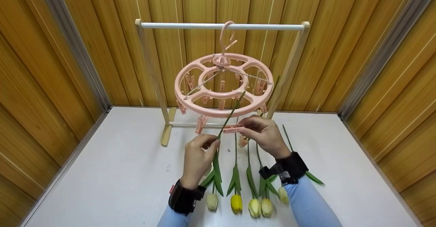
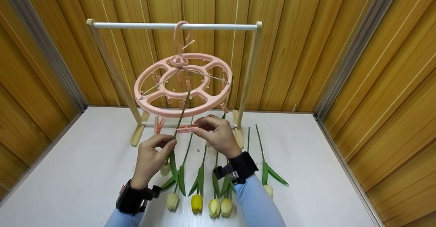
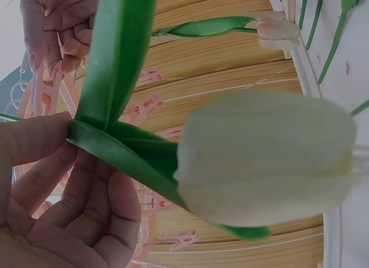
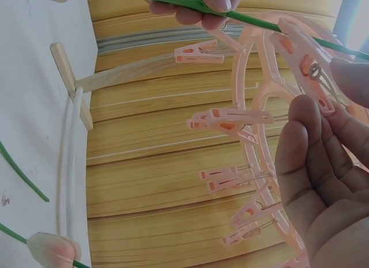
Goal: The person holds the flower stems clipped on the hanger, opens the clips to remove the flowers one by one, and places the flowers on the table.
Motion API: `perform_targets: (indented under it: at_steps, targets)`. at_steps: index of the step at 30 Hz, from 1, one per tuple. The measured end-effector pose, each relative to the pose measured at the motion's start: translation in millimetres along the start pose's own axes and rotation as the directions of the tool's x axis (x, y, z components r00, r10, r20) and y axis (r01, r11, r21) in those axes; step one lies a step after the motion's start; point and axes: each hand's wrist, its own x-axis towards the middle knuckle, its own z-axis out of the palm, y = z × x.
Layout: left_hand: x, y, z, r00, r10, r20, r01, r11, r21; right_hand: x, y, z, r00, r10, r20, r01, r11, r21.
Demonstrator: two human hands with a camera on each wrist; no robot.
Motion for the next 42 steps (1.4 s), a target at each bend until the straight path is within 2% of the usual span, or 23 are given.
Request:
perform_targets:
  at_steps: [23,33,42]
  targets:
    - [0.9,-2.2,-6.0,1.0,-0.012,-0.005,0.012,1.0,-0.01,-2,1,-1.2,0.998,0.053,-0.025,-0.053,0.999,0.003]
    - [1.3,-3.3,-9.1,1.0,0.001,-0.018,-0.001,1.0,-0.002,-3,4,-1.7,0.994,0.075,-0.074,-0.074,0.997,0.017]
    - [-1.7,-2.4,-10.3,0.998,0.038,-0.048,-0.038,0.999,0.0,-5,4,-6.9,0.994,0.097,-0.047,-0.095,0.995,0.038]
